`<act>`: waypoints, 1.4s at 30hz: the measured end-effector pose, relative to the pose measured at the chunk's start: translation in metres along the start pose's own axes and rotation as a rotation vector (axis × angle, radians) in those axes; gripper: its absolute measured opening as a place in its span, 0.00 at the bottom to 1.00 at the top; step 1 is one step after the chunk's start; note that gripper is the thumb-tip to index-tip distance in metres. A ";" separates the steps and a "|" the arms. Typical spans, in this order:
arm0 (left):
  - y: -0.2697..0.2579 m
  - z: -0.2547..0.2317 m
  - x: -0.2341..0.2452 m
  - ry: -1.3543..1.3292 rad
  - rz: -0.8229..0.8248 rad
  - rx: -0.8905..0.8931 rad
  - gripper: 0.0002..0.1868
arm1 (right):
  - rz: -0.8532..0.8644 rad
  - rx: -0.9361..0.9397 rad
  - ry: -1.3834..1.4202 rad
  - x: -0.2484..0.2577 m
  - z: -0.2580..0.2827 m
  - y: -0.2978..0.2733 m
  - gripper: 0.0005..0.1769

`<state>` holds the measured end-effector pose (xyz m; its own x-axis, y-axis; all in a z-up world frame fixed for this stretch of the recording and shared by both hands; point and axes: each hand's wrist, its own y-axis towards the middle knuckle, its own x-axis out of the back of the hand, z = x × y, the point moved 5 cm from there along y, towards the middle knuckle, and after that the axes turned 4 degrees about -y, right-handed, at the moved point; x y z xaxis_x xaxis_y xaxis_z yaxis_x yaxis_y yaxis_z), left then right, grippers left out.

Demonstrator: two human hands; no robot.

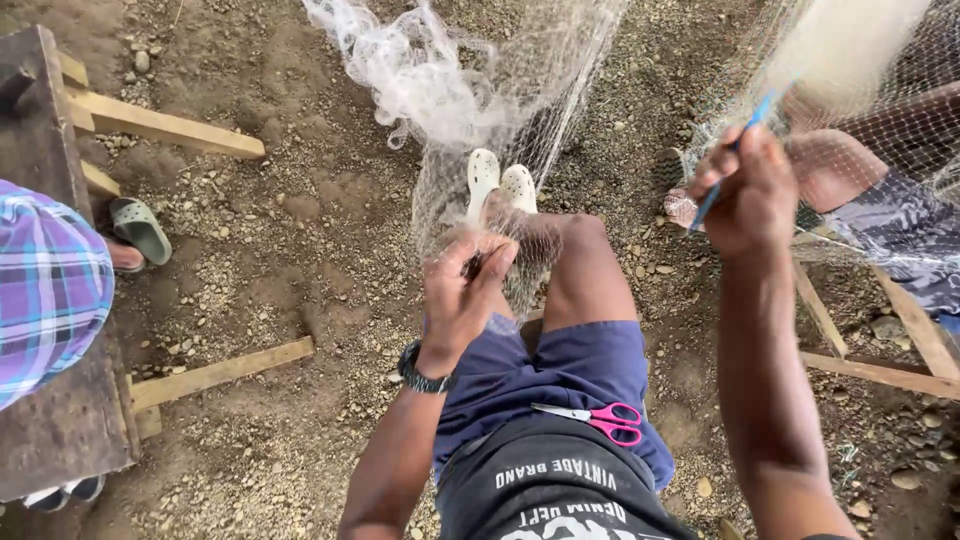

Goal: Repairing a white nylon fishing net using a blue netting needle while sitting on a wooden bench.

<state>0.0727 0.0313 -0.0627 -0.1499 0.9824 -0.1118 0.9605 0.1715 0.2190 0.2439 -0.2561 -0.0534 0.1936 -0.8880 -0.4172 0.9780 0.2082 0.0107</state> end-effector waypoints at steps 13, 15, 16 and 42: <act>0.034 -0.022 -0.008 -0.091 -0.036 0.152 0.16 | -0.043 -0.062 0.063 0.028 -0.044 -0.031 0.14; 0.034 -0.037 -0.003 -0.128 -0.049 0.172 0.17 | 0.024 -0.046 0.015 0.011 -0.027 -0.042 0.15; 0.034 -0.035 -0.002 -0.302 0.026 0.119 0.11 | 0.116 0.034 -0.139 -0.002 -0.017 -0.047 0.17; 0.006 -0.060 0.005 -0.323 -0.101 -0.168 0.13 | 0.776 0.659 -0.946 -0.177 0.029 -0.122 0.20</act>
<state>0.0632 0.0413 -0.0035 -0.1351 0.8903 -0.4349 0.8888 0.3029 0.3440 0.0926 -0.1360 0.0459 0.4174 -0.6281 0.6567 0.4019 0.7758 0.4865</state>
